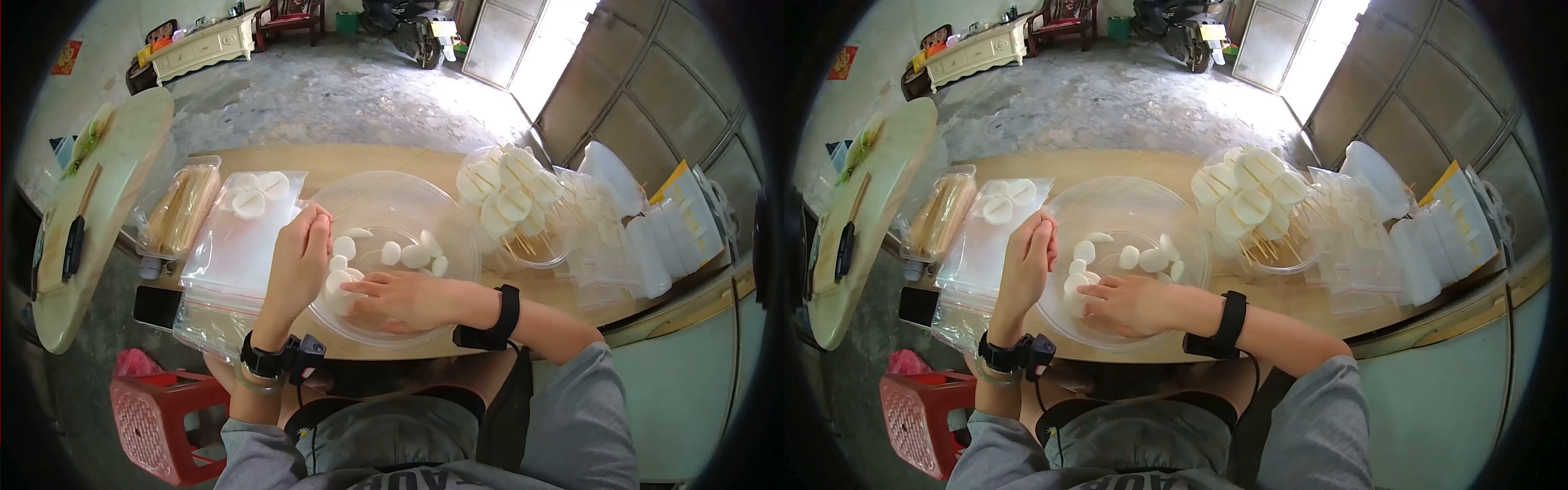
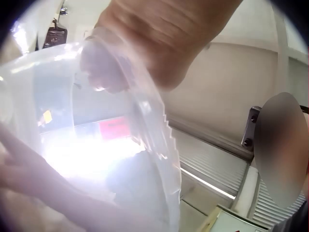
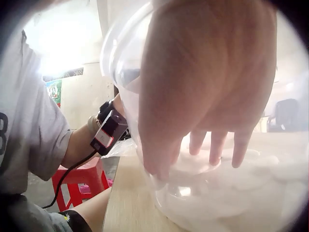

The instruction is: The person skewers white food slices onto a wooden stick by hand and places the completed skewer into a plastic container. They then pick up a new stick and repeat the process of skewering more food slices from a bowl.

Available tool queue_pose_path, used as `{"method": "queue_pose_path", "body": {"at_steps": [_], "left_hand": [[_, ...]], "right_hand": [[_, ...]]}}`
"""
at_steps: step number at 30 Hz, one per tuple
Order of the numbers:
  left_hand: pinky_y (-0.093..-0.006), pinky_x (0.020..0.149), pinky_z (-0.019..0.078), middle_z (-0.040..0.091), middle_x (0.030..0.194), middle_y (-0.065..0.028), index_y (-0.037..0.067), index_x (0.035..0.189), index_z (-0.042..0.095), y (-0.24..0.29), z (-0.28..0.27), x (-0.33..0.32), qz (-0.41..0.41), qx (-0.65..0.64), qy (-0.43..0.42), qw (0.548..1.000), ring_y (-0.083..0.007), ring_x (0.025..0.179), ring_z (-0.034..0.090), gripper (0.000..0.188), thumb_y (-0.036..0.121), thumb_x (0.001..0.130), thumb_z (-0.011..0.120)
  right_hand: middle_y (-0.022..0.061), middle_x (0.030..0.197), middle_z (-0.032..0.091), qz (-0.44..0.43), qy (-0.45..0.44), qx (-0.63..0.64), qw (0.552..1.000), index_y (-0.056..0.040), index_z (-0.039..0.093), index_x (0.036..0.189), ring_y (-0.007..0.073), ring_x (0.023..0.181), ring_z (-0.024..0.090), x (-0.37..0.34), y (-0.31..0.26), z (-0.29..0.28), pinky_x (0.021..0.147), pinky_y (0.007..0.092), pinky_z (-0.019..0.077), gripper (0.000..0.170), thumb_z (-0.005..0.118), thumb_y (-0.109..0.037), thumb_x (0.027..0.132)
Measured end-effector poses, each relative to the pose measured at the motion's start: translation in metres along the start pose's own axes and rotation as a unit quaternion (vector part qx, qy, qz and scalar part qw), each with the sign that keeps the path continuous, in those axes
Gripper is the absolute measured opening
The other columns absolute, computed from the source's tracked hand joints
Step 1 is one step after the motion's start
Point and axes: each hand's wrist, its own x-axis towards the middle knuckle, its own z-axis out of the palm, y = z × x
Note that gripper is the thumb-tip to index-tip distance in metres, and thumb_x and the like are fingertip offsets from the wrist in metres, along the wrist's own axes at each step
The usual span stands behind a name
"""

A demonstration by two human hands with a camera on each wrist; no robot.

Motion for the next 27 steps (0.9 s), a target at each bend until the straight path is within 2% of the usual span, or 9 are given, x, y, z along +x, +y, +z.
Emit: {"method": "queue_pose_path", "body": {"at_steps": [6, 10, 13, 17, 20, 23, 25, 26, 27], "left_hand": [[-0.0211, 0.045, 0.0285, 0.041, 0.055, 0.0034, 0.003, 0.073, 0.047, 0.004, 0.0, -0.002, -0.006, -0.001, -0.007, 1.0, -0.0034, 0.05, 0.036, 0.027, 0.018, 0.095, 0.042], [-0.0184, 0.045, 0.0297, 0.043, 0.057, 0.003, 0.004, 0.081, 0.049, 0.001, -0.002, 0.0, -0.001, -0.021, -0.02, 1.0, -0.0028, 0.049, 0.037, 0.019, 0.016, 0.095, 0.043], [-0.0178, 0.047, 0.0317, 0.044, 0.06, 0.0029, 0.004, 0.086, 0.05, -0.001, 0.002, 0.0, 0.019, -0.02, -0.006, 1.0, -0.0029, 0.052, 0.039, 0.012, 0.012, 0.093, 0.046], [-0.0175, 0.048, 0.0344, 0.046, 0.062, 0.0024, 0.004, 0.09, 0.051, -0.002, 0.003, 0.0, 0.023, 0.006, 0.002, 1.0, -0.0031, 0.054, 0.043, 0.008, 0.011, 0.093, 0.048], [-0.018, 0.049, 0.0367, 0.048, 0.063, 0.0017, 0.005, 0.089, 0.051, -0.004, -0.011, 0.001, 0.041, -0.067, 0.037, 0.996, -0.0041, 0.055, 0.046, 0.009, 0.013, 0.093, 0.049], [-0.0192, 0.049, 0.0375, 0.051, 0.065, 0.0003, 0.005, 0.087, 0.052, -0.015, -0.046, 0.006, 0.096, -0.1, 0.168, 0.976, -0.0061, 0.054, 0.048, 0.011, 0.015, 0.092, 0.051], [-0.0188, 0.05, 0.0384, 0.049, 0.066, 0.0012, 0.005, 0.087, 0.054, -0.016, -0.09, 0.004, 0.065, -0.004, 0.297, 0.953, -0.0058, 0.056, 0.047, 0.012, 0.017, 0.091, 0.053], [-0.0206, 0.054, 0.0394, 0.051, 0.068, 0.0006, 0.004, 0.085, 0.056, -0.036, -0.127, 0.005, 0.105, 0.087, 0.343, 0.93, -0.0064, 0.059, 0.047, 0.014, 0.017, 0.09, 0.055], [-0.0231, 0.055, 0.0393, 0.054, 0.07, -0.0009, 0.002, 0.084, 0.057, -0.044, -0.154, 0.004, 0.146, 0.178, 0.415, 0.88, -0.0073, 0.061, 0.046, 0.015, 0.016, 0.088, 0.056]], "right_hand": [[0.0126, 0.124, 0.041, 0.047, -0.088, 0.0, 0.995, -0.0193, 0.041, 0.131, 0.0281, 0.108, 0.049, 0.011, -0.009, -0.015, 0.087, 0.0379, 0.0443, 0.068, 0.069, -0.013, 0.069], [0.0123, 0.118, 0.042, 0.047, -0.079, -0.012, 0.996, -0.0218, 0.04, 0.133, 0.0271, 0.105, 0.051, 0.009, -0.007, -0.01, 0.084, 0.037, 0.0457, 0.07, 0.068, -0.013, 0.07], [0.013, 0.115, 0.043, 0.049, -0.069, -0.056, 0.995, -0.0234, 0.041, 0.132, 0.0267, 0.1, 0.054, 0.01, -0.011, -0.013, 0.079, 0.0362, 0.0481, 0.067, 0.066, -0.015, 0.071], [0.0138, 0.114, 0.044, 0.077, -0.117, -0.082, 0.987, -0.0244, 0.045, 0.13, 0.0263, 0.094, 0.056, 0.019, -0.014, -0.018, 0.07, 0.035, 0.0499, 0.055, 0.058, -0.016, 0.077], [0.0151, 0.117, 0.046, 0.089, -0.088, -0.091, 0.988, -0.0227, 0.05, 0.124, 0.0263, 0.094, 0.057, 0.029, -0.017, -0.009, 0.067, 0.0349, 0.0498, 0.045, 0.054, -0.017, 0.08], [0.014, 0.119, 0.046, 0.08, -0.031, -0.089, 0.992, -0.0188, 0.055, 0.117, 0.0264, 0.097, 0.056, 0.031, -0.019, -0.006, 0.068, 0.0356, 0.0499, 0.037, 0.055, -0.017, 0.08], [0.0125, 0.12, 0.046, 0.066, 0.0, -0.097, 0.993, -0.0171, 0.056, 0.113, 0.0264, 0.099, 0.055, 0.028, -0.016, -0.003, 0.07, 0.0359, 0.0502, 0.034, 0.059, -0.017, 0.079], [0.0129, 0.12, 0.047, 0.044, 0.026, -0.119, 0.992, -0.0149, 0.056, 0.11, 0.0275, 0.098, 0.055, 0.025, -0.011, 0.002, 0.068, 0.0367, 0.0499, 0.03, 0.056, -0.018, 0.08], [0.0134, 0.121, 0.049, 0.024, 0.052, -0.14, 0.989, -0.0127, 0.056, 0.107, 0.0287, 0.097, 0.055, 0.024, -0.009, 0.006, 0.066, 0.0376, 0.0496, 0.027, 0.054, -0.018, 0.08]]}}
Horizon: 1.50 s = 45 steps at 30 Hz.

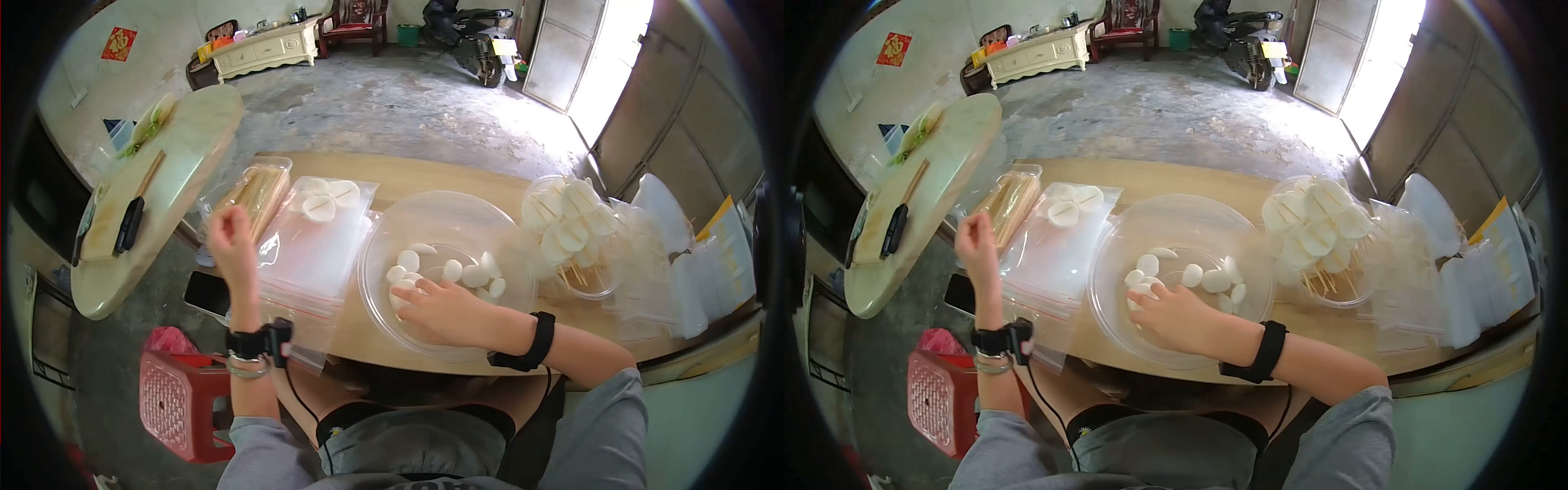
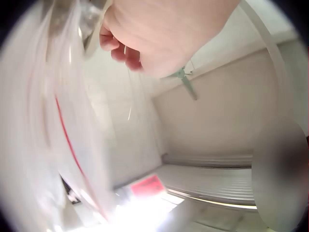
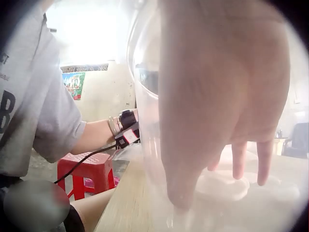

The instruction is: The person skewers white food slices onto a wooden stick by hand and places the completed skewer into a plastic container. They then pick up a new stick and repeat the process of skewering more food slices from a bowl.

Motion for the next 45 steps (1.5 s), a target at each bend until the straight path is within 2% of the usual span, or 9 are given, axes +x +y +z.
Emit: {"method": "queue_pose_path", "body": {"at_steps": [3, 7, 12, 17, 22, 25, 27, 37, 45], "left_hand": [[-0.0245, 0.056, 0.0397, 0.056, 0.074, -0.0021, -0.001, 0.083, 0.059, -0.047, -0.045, 0.029, 0.01, 0.184, 0.013, 0.983, -0.009, 0.059, 0.046, 0.018, 0.017, 0.086, 0.059], [-0.0282, 0.06, 0.0414, 0.054, 0.072, -0.006, -0.001, 0.082, 0.061, -0.075, -0.062, 0.036, 0.061, 0.277, -0.054, 0.957, -0.015, 0.062, 0.049, 0.018, 0.018, 0.083, 0.062], [-0.0327, 0.063, 0.0434, 0.054, 0.071, -0.0088, 0.0, 0.085, 0.064, -0.074, -0.059, 0.042, 0.086, 0.288, -0.092, 0.949, -0.0217, 0.066, 0.053, 0.018, 0.017, 0.08, 0.064], [-0.0374, 0.068, 0.046, 0.057, 0.076, -0.0096, 0.006, 0.084, 0.067, -0.059, -0.058, 0.044, 0.058, 0.422, -0.142, 0.894, -0.0272, 0.073, 0.058, 0.015, 0.019, 0.077, 0.065], [-0.0386, 0.066, 0.0476, 0.06, 0.077, -0.0095, 0.007, 0.078, 0.067, -0.052, -0.055, 0.048, -0.011, 0.44, -0.165, 0.883, -0.028, 0.074, 0.06, 0.013, 0.02, 0.074, 0.066], [-0.0397, 0.066, 0.049, 0.064, 0.081, -0.0112, 0.008, 0.077, 0.068, -0.048, -0.055, 0.048, -0.059, 0.425, -0.17, 0.887, -0.0294, 0.077, 0.063, 0.014, 0.021, 0.073, 0.066], [-0.0409, 0.066, 0.0495, 0.064, 0.078, -0.0119, 0.008, 0.076, 0.069, -0.055, -0.056, 0.047, 0.017, 0.45, -0.14, 0.882, -0.0299, 0.076, 0.063, 0.015, 0.022, 0.072, 0.066], [-0.0436, 0.074, 0.0444, 0.06, 0.086, -0.0082, 0.009, 0.078, 0.061, -0.065, -0.049, 0.042, 0.029, 0.491, -0.134, 0.86, -0.0312, 0.085, 0.058, 0.012, 0.018, 0.082, 0.055], [-0.0445, 0.069, 0.0447, 0.06, 0.083, -0.0111, 0.006, 0.081, 0.055, -0.064, -0.052, 0.045, 0.048, 0.437, -0.138, 0.888, -0.0324, 0.081, 0.059, 0.011, 0.017, 0.081, 0.056]], "right_hand": [[0.0121, 0.115, 0.051, 0.019, -0.007, -0.015, 1.0, -0.0122, 0.056, 0.107, 0.0293, 0.094, 0.056, 0.001, -0.001, 0.003, 0.064, 0.0384, 0.0498, 0.027, 0.054, -0.018, 0.08], [0.0123, 0.106, 0.052, 0.076, -0.079, 0.004, 0.994, -0.0106, 0.056, 0.106, 0.0282, 0.089, 0.058, 0.005, -0.008, -0.018, 0.062, 0.0373, 0.0502, 0.027, 0.054, -0.016, 0.079], [0.014, 0.103, 0.05, 0.103, -0.143, 0.026, 0.984, -0.0139, 0.052, 0.114, 0.0272, 0.089, 0.057, 0.002, -0.006, -0.017, 0.063, 0.035, 0.0513, 0.042, 0.059, -0.006, 0.073], [0.0161, 0.106, 0.048, 0.092, -0.097, -0.027, 0.991, -0.0095, 0.051, 0.111, 0.0288, 0.093, 0.055, -0.007, -0.003, -0.006, 0.06, 0.0342, 0.0523, 0.044, 0.061, -0.004, 0.069], [0.0153, 0.108, 0.045, 0.1, -0.111, -0.06, 0.987, -0.0054, 0.049, 0.112, 0.03, 0.093, 0.054, -0.01, -0.003, -0.009, 0.062, 0.039, 0.0523, 0.048, 0.066, -0.01, 0.067], [0.0178, 0.106, 0.046, 0.116, -0.124, -0.015, 0.985, -0.0065, 0.046, 0.115, 0.0336, 0.093, 0.055, -0.008, -0.004, -0.021, 0.06, 0.0374, 0.0533, 0.048, 0.059, -0.001, 0.069], [0.0186, 0.105, 0.046, 0.142, -0.14, -0.019, 0.98, -0.0063, 0.046, 0.116, 0.0351, 0.092, 0.055, -0.007, -0.004, -0.013, 0.062, 0.039, 0.0531, 0.046, 0.056, -0.001, 0.071], [0.0184, 0.105, 0.045, 0.124, -0.142, -0.017, 0.982, -0.0055, 0.047, 0.116, 0.0357, 0.09, 0.055, -0.014, -0.003, -0.017, 0.062, 0.0411, 0.0527, 0.043, 0.053, -0.002, 0.073], [0.0173, 0.1, 0.047, 0.108, -0.106, -0.035, 0.988, -0.0048, 0.049, 0.111, 0.0339, 0.085, 0.056, -0.018, 0.0, -0.008, 0.061, 0.0402, 0.0523, 0.039, 0.055, -0.004, 0.073]]}}
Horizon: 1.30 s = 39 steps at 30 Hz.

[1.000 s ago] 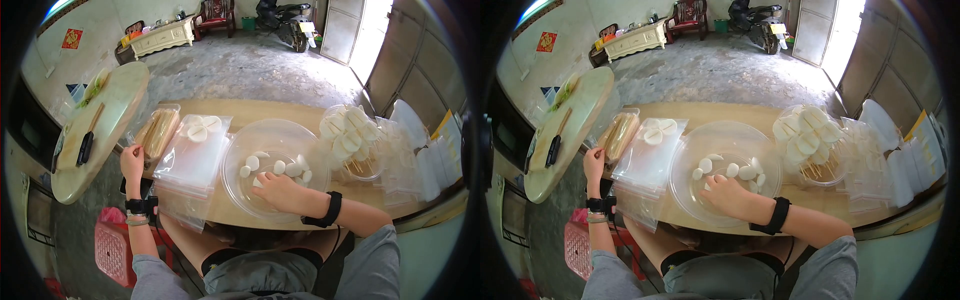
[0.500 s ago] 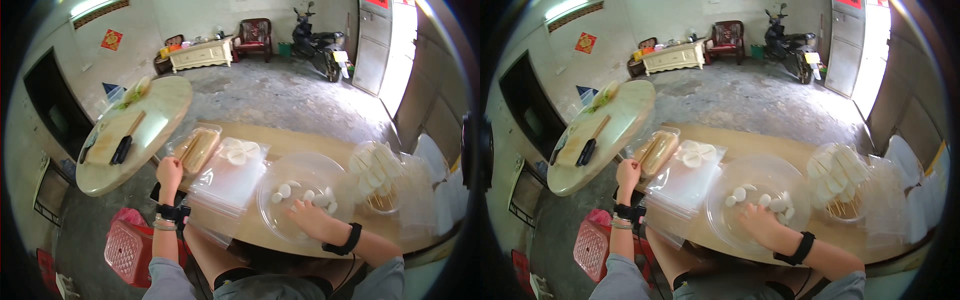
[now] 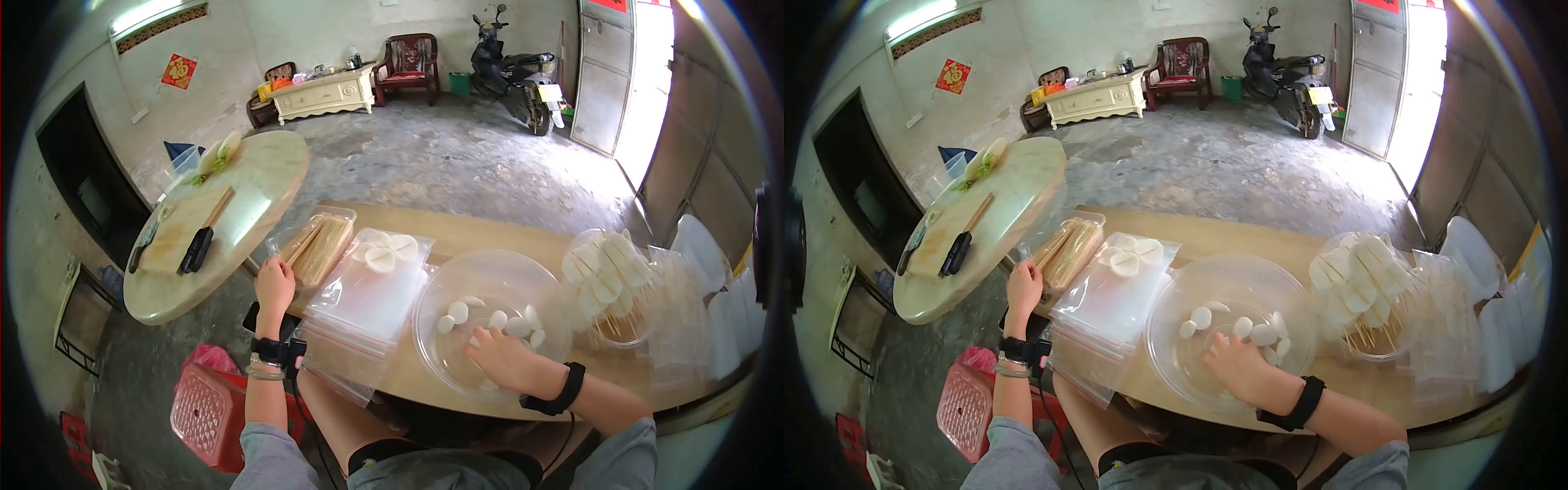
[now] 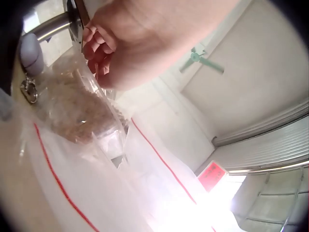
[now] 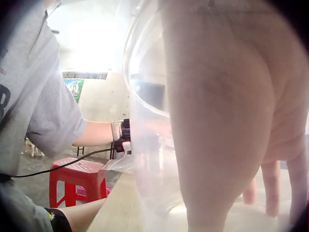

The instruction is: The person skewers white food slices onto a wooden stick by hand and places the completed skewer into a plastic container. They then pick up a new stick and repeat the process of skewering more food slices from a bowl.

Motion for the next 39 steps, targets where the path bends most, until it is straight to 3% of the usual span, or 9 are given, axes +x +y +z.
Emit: {"method": "queue_pose_path", "body": {"at_steps": [4, 9, 14, 21, 28, 31, 33, 38, 39], "left_hand": [[-0.0446, 0.066, 0.0458, 0.061, 0.078, -0.0134, 0.005, 0.08, 0.055, 0.001, -0.007, 0.0, -0.003, -0.009, -0.033, 0.999, -0.0336, 0.075, 0.06, 0.01, 0.015, 0.079, 0.057], [-0.0396, 0.064, 0.0479, 0.061, 0.072, -0.0162, 0.0, 0.08, 0.055, 0.01, -0.016, 0.003, 0.02, -0.061, 0.036, 0.997, -0.0328, 0.071, 0.062, 0.01, 0.007, 0.075, 0.059], [-0.029, 0.055, 0.0433, 0.056, 0.062, -0.0094, 0.0, 0.076, 0.056, 0.009, -0.027, 0.008, 0.078, -0.115, 0.055, 0.989, -0.0177, 0.056, 0.055, 0.006, 0.002, 0.073, 0.061], [-0.0329, 0.06, 0.0463, 0.062, 0.071, -0.0111, 0.001, 0.08, 0.06, 0.009, -0.041, 0.007, 0.068, -0.076, 0.031, 0.994, -0.0234, 0.064, 0.061, 0.007, 0.006, 0.076, 0.062], [-0.0348, 0.06, 0.0463, 0.063, 0.073, -0.009, 0.004, 0.08, 0.061, 0.003, -0.049, 0.002, 0.052, 0.04, -0.029, 0.997, -0.0256, 0.068, 0.062, 0.009, 0.013, 0.079, 0.063], [-0.0354, 0.06, 0.046, 0.063, 0.072, -0.0086, 0.005, 0.08, 0.061, 0.003, -0.049, 0.001, 0.067, 0.04, -0.019, 0.997, -0.0253, 0.069, 0.062, 0.008, 0.013, 0.08, 0.062], [-0.0357, 0.06, 0.0459, 0.063, 0.072, -0.0088, 0.005, 0.08, 0.061, 0.011, -0.055, 0.0, 0.075, 0.045, 0.001, 0.996, -0.0251, 0.069, 0.062, 0.008, 0.013, 0.08, 0.062], [-0.0292, 0.06, 0.0441, 0.059, 0.073, -0.0062, 0.004, 0.086, 0.059, 0.044, -0.078, -0.016, 0.059, -0.015, 0.059, 0.996, -0.0172, 0.065, 0.057, 0.015, 0.018, 0.089, 0.055], [-0.0269, 0.062, 0.0429, 0.056, 0.073, -0.0042, 0.003, 0.087, 0.057, 0.055, -0.079, -0.021, 0.068, -0.188, 0.027, 0.979, -0.0142, 0.066, 0.053, 0.016, 0.017, 0.091, 0.052]], "right_hand": [[0.0171, 0.1, 0.047, 0.004, 0.006, -0.003, 1.0, -0.0046, 0.049, 0.111, 0.0338, 0.085, 0.056, 0.0, 0.0, 0.002, 0.062, 0.0404, 0.0523, 0.039, 0.056, -0.004, 0.072], [0.0171, 0.1, 0.047, 0.005, -0.004, -0.007, 1.0, -0.0037, 0.049, 0.111, 0.0327, 0.084, 0.057, 0.002, 0.001, 0.006, 0.059, 0.039, 0.0525, 0.041, 0.057, -0.004, 0.071], [0.0178, 0.096, 0.048, -0.002, 0.026, -0.005, 1.0, -0.0013, 0.05, 0.107, 0.0315, 0.079, 0.058, 0.0, 0.002, 0.007, 0.055, 0.0372, 0.0519, 0.038, 0.058, -0.005, 0.07], [0.0159, 0.085, 0.052, 0.015, 0.034, 0.016, 0.999, 0.0006, 0.054, 0.087, 0.0253, 0.06, 0.061, 0.006, -0.001, -0.002, 0.048, 0.0316, 0.0497, 0.018, 0.057, -0.005, 0.07], [0.0116, 0.073, 0.054, 0.014, 0.078, -0.027, 0.996, -0.0005, 0.055, 0.083, 0.0205, 0.058, 0.061, -0.004, 0.005, -0.014, 0.049, 0.0299, 0.0495, 0.012, 0.054, -0.004, 0.072], [0.0147, 0.071, 0.057, 0.013, 0.106, 0.049, 0.993, 0.0009, 0.056, 0.085, 0.0245, 0.064, 0.063, -0.004, 0.012, -0.02, 0.054, 0.032, 0.0499, 0.014, 0.054, -0.004, 0.073], [0.0199, 0.076, 0.06, 0.062, 0.108, 0.226, 0.966, 0.0017, 0.057, 0.089, 0.0303, 0.072, 0.062, -0.003, 0.017, -0.023, 0.061, 0.0349, 0.0495, 0.017, 0.054, -0.004, 0.073], [0.0217, 0.081, 0.061, 0.108, 0.151, 0.293, 0.938, 0.0022, 0.058, 0.092, 0.0326, 0.074, 0.061, -0.009, 0.03, -0.023, 0.062, 0.0369, 0.0487, 0.017, 0.056, -0.005, 0.076], [0.019, 0.08, 0.061, 0.121, 0.203, 0.33, 0.914, 0.0029, 0.057, 0.094, 0.0301, 0.07, 0.063, -0.011, 0.03, -0.023, 0.059, 0.0371, 0.0488, 0.018, 0.057, -0.006, 0.078]]}}
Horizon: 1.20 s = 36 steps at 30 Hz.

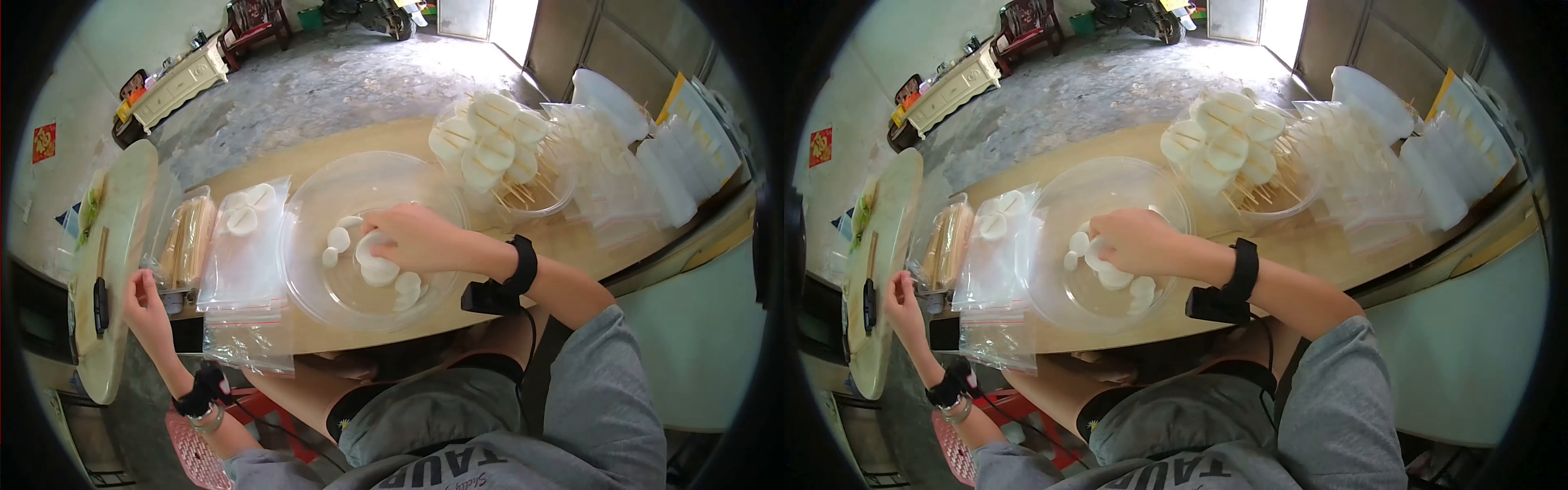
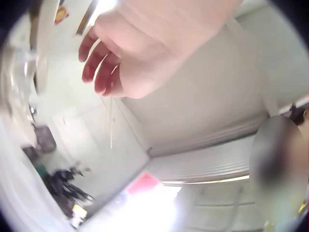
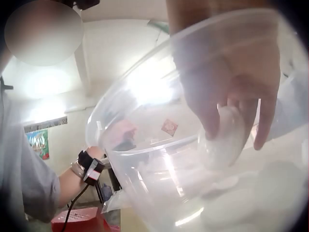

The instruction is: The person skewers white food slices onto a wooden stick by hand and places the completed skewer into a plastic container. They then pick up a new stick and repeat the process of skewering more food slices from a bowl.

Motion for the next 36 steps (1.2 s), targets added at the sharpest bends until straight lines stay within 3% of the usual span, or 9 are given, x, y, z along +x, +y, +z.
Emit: {"method": "queue_pose_path", "body": {"at_steps": [4, 7, 9, 14, 18, 20, 23, 29, 36], "left_hand": [[-0.0204, 0.067, 0.0374, 0.044, 0.071, 0.0, 0.004, 0.083, 0.051, 0.093, 0.017, -0.037, -0.091, -0.437, -0.173, 0.878, -0.0082, 0.068, 0.044, 0.017, 0.015, 0.095, 0.046], [-0.0298, 0.067, 0.0382, 0.04, 0.066, -0.0017, 0.007, 0.077, 0.044, 0.133, 0.035, -0.061, -0.208, -0.687, -0.339, 0.608, -0.0157, 0.067, 0.045, 0.022, 0.022, 0.093, 0.043], [-0.0298, 0.067, 0.0375, 0.038, 0.066, -0.0008, 0.008, 0.082, 0.044, 0.151, 0.052, -0.069, -0.253, -0.733, -0.39, 0.497, -0.0155, 0.067, 0.043, 0.019, 0.023, 0.093, 0.042], [-0.0276, 0.067, 0.0351, 0.035, 0.068, 0.0007, 0.008, 0.089, 0.043, 0.172, 0.081, -0.064, -0.324, -0.774, -0.381, 0.388, -0.0124, 0.068, 0.038, 0.014, 0.021, 0.095, 0.041], [-0.0268, 0.067, 0.0362, 0.037, 0.068, 0.0009, 0.007, 0.09, 0.044, 0.163, 0.092, -0.061, -0.26, -0.749, -0.38, 0.477, -0.0111, 0.068, 0.04, 0.013, 0.02, 0.094, 0.043], [-0.0258, 0.068, 0.039, 0.043, 0.07, 0.0005, 0.007, 0.089, 0.046, 0.161, 0.095, -0.061, -0.2, -0.675, -0.366, 0.608, -0.011, 0.068, 0.044, 0.01, 0.016, 0.093, 0.046], [-0.0244, 0.068, 0.0412, 0.049, 0.073, -0.0008, 0.005, 0.088, 0.047, 0.162, 0.092, -0.064, -0.141, -0.6, -0.385, 0.687, -0.0104, 0.068, 0.048, 0.008, 0.012, 0.092, 0.048], [-0.0203, 0.066, 0.0415, 0.054, 0.08, 0.0004, 0.002, 0.091, 0.051, 0.17, 0.092, -0.075, -0.074, -0.478, -0.386, 0.786, -0.0055, 0.073, 0.049, 0.006, 0.007, 0.089, 0.055], [-0.0207, 0.066, 0.0417, 0.05, 0.08, -0.0016, 0.001, 0.098, 0.051, 0.173, 0.089, -0.078, -0.069, -0.492, -0.334, 0.801, -0.0077, 0.074, 0.048, 0.011, 0.007, 0.089, 0.054]], "right_hand": [[0.0161, 0.083, 0.061, 0.166, 0.004, 0.207, 0.964, -0.0006, 0.051, 0.103, 0.0215, 0.077, 0.063, 0.004, -0.009, -0.014, 0.067, 0.0332, 0.0486, 0.02, 0.053, -0.015, 0.088], [0.0094, 0.089, 0.06, 0.225, 0.001, 0.437, 0.871, -0.0016, 0.048, 0.108, 0.0133, 0.078, 0.061, 0.007, 0.001, -0.021, 0.065, 0.0273, 0.049, 0.025, 0.052, -0.021, 0.092], [0.0072, 0.094, 0.059, 0.241, 0.039, 0.558, 0.793, -0.002, 0.049, 0.11, 0.0111, 0.079, 0.061, 0.007, 0.005, -0.025, 0.067, 0.0226, 0.0495, 0.026, 0.053, -0.02, 0.092], [0.0074, 0.1, 0.058, 0.244, 0.075, 0.6, 0.759, -0.0008, 0.049, 0.113, 0.0132, 0.084, 0.061, 0.0, 0.01, -0.028, 0.075, 0.0237, 0.0511, 0.029, 0.054, -0.02, 0.092], [0.0089, 0.103, 0.057, 0.245, 0.089, 0.63, 0.732, 0.0009, 0.05, 0.112, 0.0136, 0.085, 0.061, 0.001, 0.007, -0.026, 0.08, 0.0257, 0.0518, 0.028, 0.051, -0.02, 0.093], [0.0086, 0.1, 0.058, 0.232, 0.088, 0.643, 0.725, 0.0006, 0.05, 0.112, 0.0133, 0.085, 0.061, 0.005, 0.012, -0.023, 0.079, 0.0255, 0.0518, 0.028, 0.05, -0.021, 0.094], [0.0079, 0.095, 0.06, 0.223, 0.107, 0.646, 0.722, -0.0006, 0.051, 0.111, 0.0122, 0.083, 0.06, 0.008, 0.009, -0.023, 0.074, 0.0245, 0.0515, 0.028, 0.048, -0.023, 0.095], [0.0059, 0.087, 0.061, 0.221, 0.137, 0.587, 0.767, -0.004, 0.055, 0.106, 0.0089, 0.069, 0.058, 0.006, 0.011, -0.023, 0.057, 0.0211, 0.0483, 0.028, 0.049, -0.029, 0.094], [0.0035, 0.089, 0.061, 0.214, 0.188, 0.561, 0.777, -0.0039, 0.054, 0.112, 0.0092, 0.07, 0.057, 0.01, 0.0, -0.022, 0.057, 0.0216, 0.0467, 0.035, 0.047, -0.033, 0.095]]}}
